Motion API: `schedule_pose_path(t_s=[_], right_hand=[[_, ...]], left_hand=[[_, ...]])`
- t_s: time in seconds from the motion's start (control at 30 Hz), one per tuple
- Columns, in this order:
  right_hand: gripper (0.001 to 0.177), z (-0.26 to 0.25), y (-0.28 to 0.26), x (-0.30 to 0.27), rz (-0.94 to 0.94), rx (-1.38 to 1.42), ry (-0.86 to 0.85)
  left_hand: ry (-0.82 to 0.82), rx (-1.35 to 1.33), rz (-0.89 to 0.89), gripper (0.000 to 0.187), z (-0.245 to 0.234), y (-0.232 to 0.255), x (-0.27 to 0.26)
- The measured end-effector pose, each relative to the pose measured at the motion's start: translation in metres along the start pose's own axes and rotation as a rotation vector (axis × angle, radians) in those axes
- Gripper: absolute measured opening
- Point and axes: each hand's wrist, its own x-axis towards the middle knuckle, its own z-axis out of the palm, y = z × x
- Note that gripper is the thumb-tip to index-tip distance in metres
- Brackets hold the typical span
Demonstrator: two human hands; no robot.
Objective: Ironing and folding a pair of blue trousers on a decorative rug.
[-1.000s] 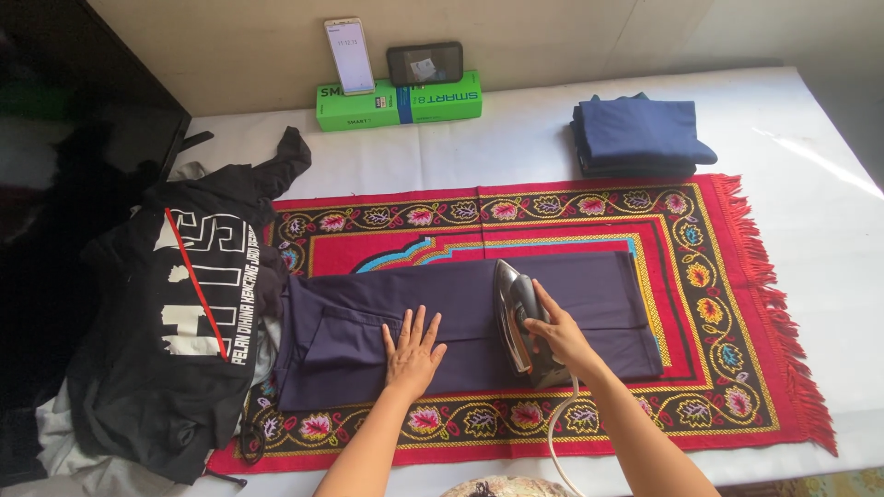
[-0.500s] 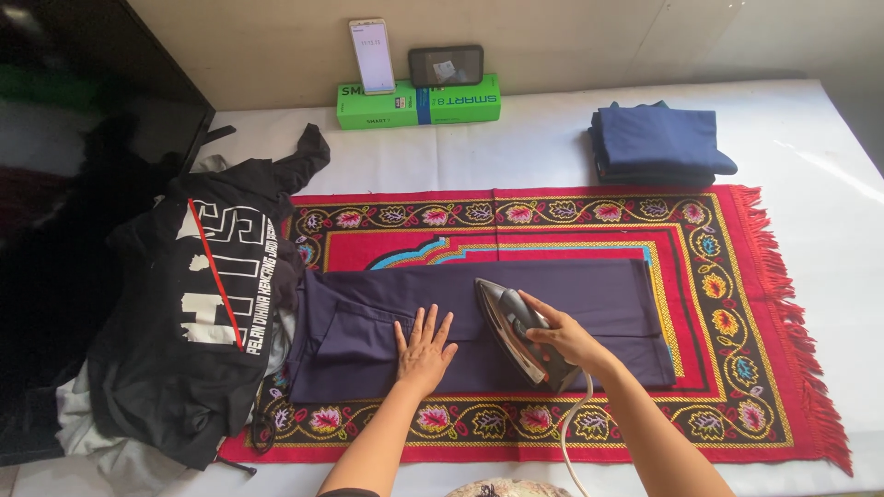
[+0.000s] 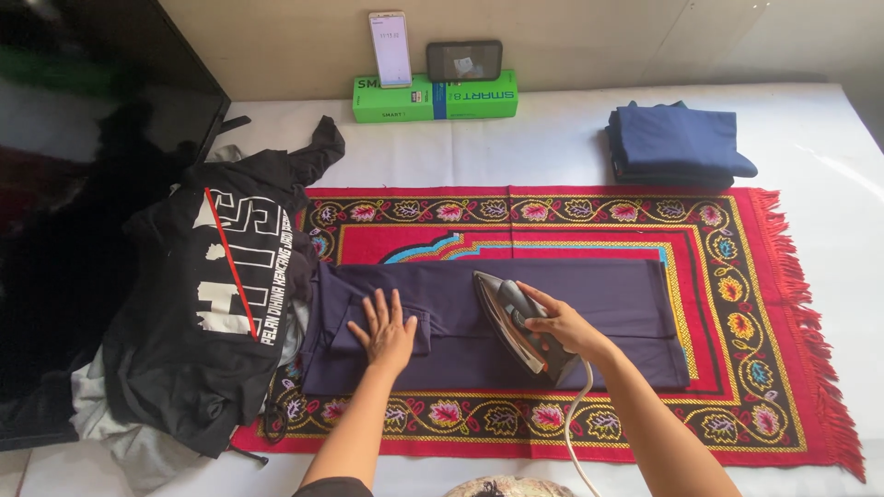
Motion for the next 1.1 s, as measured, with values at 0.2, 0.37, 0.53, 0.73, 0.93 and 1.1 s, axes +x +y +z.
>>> schedule_pose_path(t_s=[0.2, 0.37, 0.53, 0.73, 0.93, 1.1], right_hand=[[0.081, 0.005, -0.010, 0.017, -0.007, 0.000, -0.110], [0.083, 0.018, -0.024, 0.037, -0.011, -0.033, -0.173], [0.082, 0.050, -0.050, 0.058, -0.026, -0.068, -0.232], [0.082, 0.094, -0.066, 0.089, -0.117, -0.107, -0.307], [0.078, 0.095, -0.060, 0.083, -0.112, -0.078, -0.234], [0.080, 0.063, -0.041, 0.052, -0.029, -0.077, -0.006]], left_hand=[[-0.193, -0.068, -0.013, 0.091, 0.001, -0.013, 0.006], [-0.232, -0.103, -0.021, 0.096, -0.005, -0.012, 0.003], [-0.253, -0.093, -0.038, 0.100, -0.010, -0.009, 0.003], [-0.243, -0.114, -0.026, 0.077, 0.005, -0.015, 0.009], [-0.250, -0.049, -0.057, 0.075, -0.002, -0.010, 0.005], [-0.222, -0.081, -0.040, 0.078, 0.001, -0.011, 0.006]])
